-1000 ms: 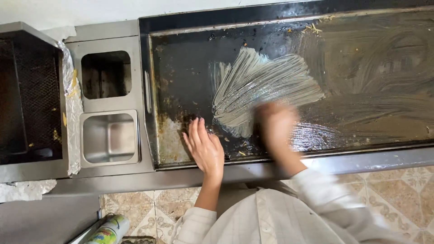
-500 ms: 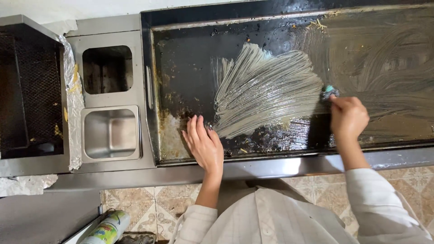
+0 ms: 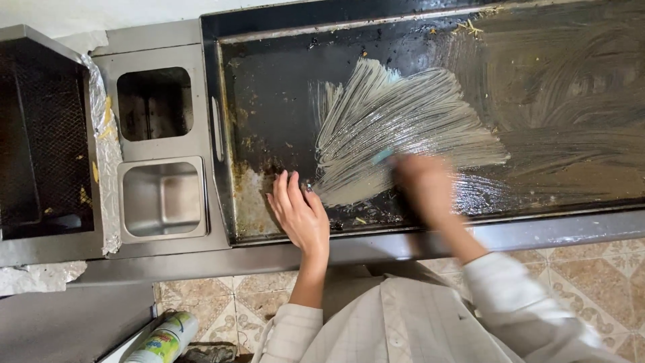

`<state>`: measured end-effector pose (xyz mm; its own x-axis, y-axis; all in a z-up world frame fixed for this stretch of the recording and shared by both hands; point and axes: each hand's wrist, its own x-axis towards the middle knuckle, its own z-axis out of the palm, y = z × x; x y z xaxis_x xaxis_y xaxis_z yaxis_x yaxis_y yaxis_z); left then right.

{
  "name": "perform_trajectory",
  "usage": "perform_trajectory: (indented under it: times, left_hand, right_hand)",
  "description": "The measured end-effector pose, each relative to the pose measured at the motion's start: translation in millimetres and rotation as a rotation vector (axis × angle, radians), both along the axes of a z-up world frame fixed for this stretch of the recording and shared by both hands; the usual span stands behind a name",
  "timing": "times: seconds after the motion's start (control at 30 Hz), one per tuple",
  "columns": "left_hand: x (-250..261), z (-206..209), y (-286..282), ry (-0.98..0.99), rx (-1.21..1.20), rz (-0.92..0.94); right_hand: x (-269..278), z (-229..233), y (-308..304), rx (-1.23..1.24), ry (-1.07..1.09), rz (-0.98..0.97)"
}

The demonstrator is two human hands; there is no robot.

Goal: The person scrubs a large flat griddle surface with a steel wool pad, repeatedly rinsing the pad at the sink and returning to scrub the surface. The person uses circular and linear motions to spread a cleaning paste across the griddle.

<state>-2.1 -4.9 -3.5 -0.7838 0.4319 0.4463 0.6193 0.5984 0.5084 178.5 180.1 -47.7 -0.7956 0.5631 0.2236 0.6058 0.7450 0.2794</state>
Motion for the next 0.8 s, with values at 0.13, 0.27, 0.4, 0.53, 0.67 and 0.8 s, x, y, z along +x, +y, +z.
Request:
perform_trajectory:
  times: [0.13,0.27,0.4,0.53,0.67,0.8]
  left_hand:
    - [2,0,1,0.027,-0.016,-0.026]
    - [3,8,3,0.012,-0.031,-0.029]
    - [1,6,3,-0.007,-0.070,-0.032]
    - [3,16,1,0.001,-0.106,-0.040]
    - [5,15,3,-0.015,-0.084,-0.018]
    - [2,9,3,-0.015,-0.069,-0.037]
  right_hand:
    - [31,12,131,-0.134,0.174,-0.309]
    - [-66,14,153,-0.349,0.467,-0.534]
    - [-147,37,52,-0.209,0.381,-0.110]
    - [-82,63,-10,-0.282,0.365,0.109]
    - [-11,52,23,-0.167,0.258,0.021]
    - [-11,5,122,-0.073,0.245,-0.109]
